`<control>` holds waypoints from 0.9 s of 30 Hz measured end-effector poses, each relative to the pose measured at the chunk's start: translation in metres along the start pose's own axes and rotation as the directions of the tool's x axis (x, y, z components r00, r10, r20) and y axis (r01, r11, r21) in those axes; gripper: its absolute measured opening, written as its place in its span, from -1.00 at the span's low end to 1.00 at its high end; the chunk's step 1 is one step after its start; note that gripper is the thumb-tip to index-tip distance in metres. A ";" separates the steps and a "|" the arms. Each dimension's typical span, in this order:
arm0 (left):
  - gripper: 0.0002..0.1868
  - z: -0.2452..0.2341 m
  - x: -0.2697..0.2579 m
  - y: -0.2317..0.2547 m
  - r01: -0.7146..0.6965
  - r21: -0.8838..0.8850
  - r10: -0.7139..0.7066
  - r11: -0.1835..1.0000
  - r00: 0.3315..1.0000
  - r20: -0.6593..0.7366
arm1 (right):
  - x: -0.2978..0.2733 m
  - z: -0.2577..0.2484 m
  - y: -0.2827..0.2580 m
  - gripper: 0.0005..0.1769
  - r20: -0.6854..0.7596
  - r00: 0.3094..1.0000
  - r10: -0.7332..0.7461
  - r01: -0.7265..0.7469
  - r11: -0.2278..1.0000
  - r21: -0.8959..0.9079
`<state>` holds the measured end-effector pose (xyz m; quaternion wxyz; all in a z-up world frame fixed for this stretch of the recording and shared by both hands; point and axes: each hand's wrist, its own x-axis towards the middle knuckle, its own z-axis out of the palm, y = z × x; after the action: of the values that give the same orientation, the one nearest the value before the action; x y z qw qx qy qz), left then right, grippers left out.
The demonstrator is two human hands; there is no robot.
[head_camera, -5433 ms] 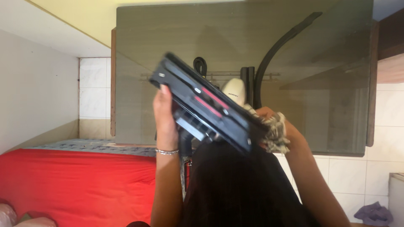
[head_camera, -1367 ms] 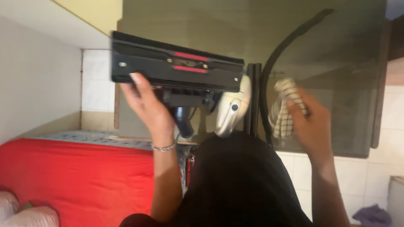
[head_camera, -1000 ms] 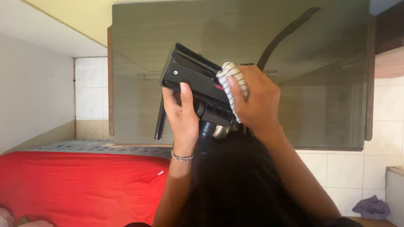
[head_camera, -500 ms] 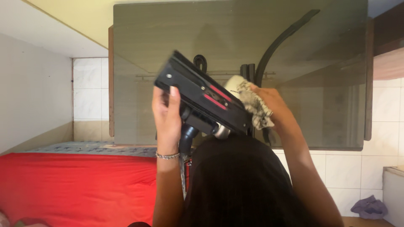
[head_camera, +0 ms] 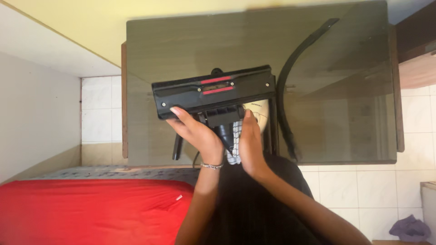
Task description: The person wipes various disassembled vacuum cleaner parts with a checkered cloth. They clean the main body, the flexible hose, the floor nozzle, and the extension tubes one by one, placing each cleaned item on a glass table.
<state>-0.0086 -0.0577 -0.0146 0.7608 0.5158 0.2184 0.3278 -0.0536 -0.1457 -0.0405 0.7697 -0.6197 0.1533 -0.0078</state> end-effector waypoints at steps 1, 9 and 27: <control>-0.40 0.000 -0.001 -0.003 -0.007 -0.022 0.006 1.000 1.000 -0.016 | -0.001 0.002 0.001 -0.36 -0.014 1.000 0.017 -0.017 1.000 -0.013; -0.40 -0.015 0.013 -0.023 0.021 0.094 -0.018 0.995 0.999 -0.036 | -0.005 0.004 0.014 -0.60 0.017 0.971 0.239 -0.232 0.955 -0.185; -0.30 -0.094 0.095 -0.066 -0.655 0.249 0.078 0.714 0.427 0.901 | -0.036 -0.050 0.035 -0.67 0.125 0.759 0.640 -0.620 0.767 -0.164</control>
<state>0.0118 0.0550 -0.1103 0.4763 0.8437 -0.2160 0.1214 -0.1068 -0.1774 -0.0750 0.7014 -0.5726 0.2855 0.3141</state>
